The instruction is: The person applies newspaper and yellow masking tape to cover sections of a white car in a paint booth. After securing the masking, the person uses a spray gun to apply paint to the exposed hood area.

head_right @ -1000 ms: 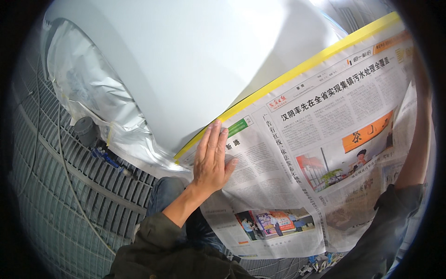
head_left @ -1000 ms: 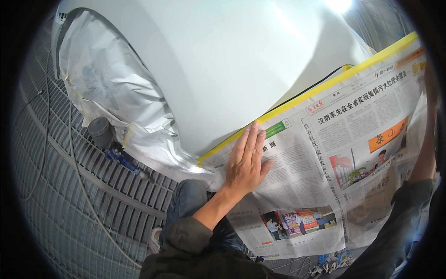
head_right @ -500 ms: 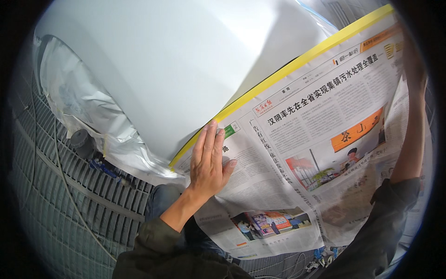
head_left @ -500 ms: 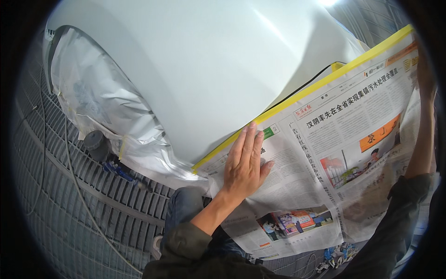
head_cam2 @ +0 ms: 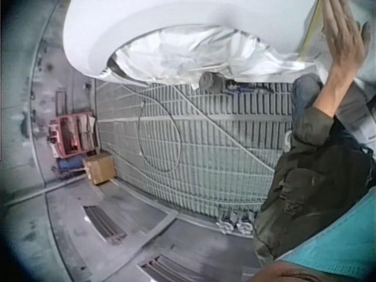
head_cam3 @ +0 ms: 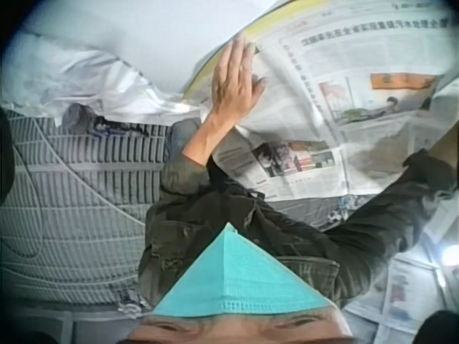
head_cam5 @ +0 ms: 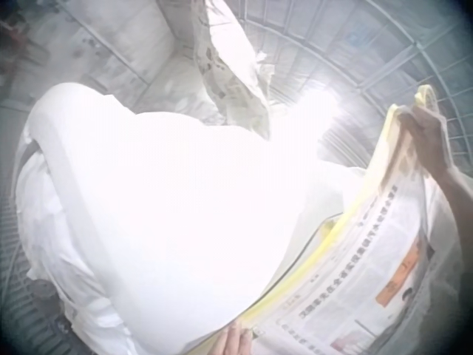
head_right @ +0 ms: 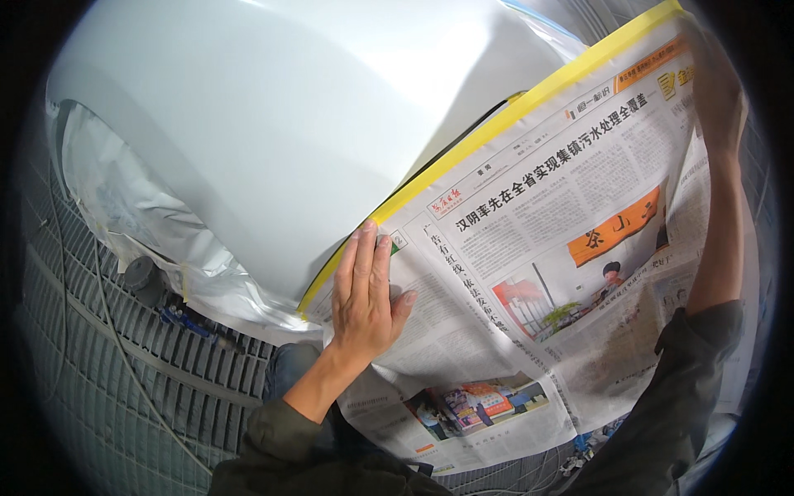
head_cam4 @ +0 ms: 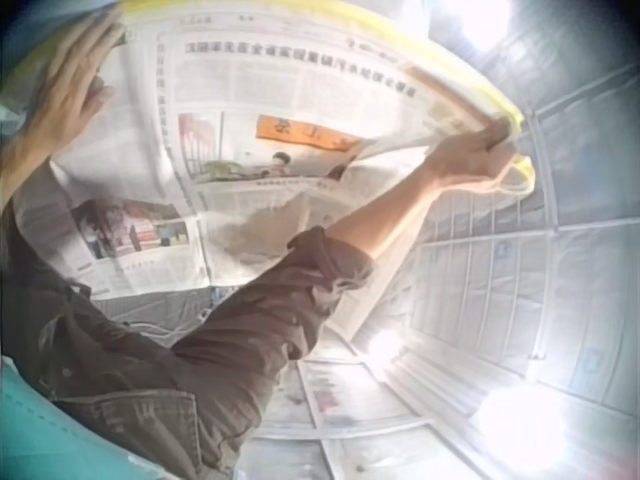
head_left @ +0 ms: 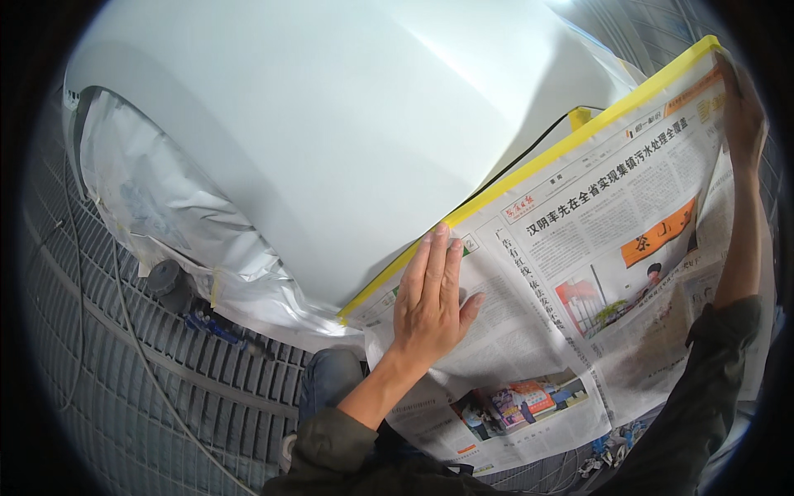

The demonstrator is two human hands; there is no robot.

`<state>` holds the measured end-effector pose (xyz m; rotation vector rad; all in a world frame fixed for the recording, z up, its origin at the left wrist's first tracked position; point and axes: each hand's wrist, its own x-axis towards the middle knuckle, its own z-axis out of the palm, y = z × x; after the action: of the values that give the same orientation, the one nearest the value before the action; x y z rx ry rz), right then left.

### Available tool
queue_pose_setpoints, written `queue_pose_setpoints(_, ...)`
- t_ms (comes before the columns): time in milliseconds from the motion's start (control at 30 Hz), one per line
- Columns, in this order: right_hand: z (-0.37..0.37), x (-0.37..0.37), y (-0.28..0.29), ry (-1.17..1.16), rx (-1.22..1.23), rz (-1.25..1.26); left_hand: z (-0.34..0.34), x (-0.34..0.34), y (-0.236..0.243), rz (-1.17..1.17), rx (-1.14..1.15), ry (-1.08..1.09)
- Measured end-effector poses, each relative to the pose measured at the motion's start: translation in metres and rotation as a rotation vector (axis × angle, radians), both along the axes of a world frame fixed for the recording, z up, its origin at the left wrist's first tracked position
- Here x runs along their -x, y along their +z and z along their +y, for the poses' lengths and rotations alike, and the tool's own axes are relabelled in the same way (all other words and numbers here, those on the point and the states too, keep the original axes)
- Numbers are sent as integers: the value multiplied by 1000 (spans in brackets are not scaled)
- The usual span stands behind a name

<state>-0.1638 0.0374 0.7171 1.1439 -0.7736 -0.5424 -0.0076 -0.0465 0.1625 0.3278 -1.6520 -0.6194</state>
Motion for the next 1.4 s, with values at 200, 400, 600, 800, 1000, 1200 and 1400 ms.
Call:
queue_pose_setpoints(200, 0, 14, -13, -194, 319, -340, -3, 8, 10, -7, 37, 33)
queue_pose_setpoints(400, 3, 14, -17, -209, 169, -91, -3, 12, 24, -13, 46, 20)
queue_pose_setpoints(600, -1, 29, -33, -149, 137, -156, -6, 13, 34, -55, 71, 1)
queue_pose_setpoints(800, -16, 22, -45, -77, 163, -478, -8, 16, 45, -58, 79, -20)
queue_pose_setpoints(1000, -22, 23, -56, -109, 242, -557, -9, 19, 61, -48, 82, -31)
queue_pose_setpoints(1200, 9, 7, -39, 56, 85, -424, -13, 14, 74, -78, 112, -57)
queue_pose_setpoints(1400, 72, -26, -38, 142, 73, -15, -18, 1, 77, -97, 133, -56)
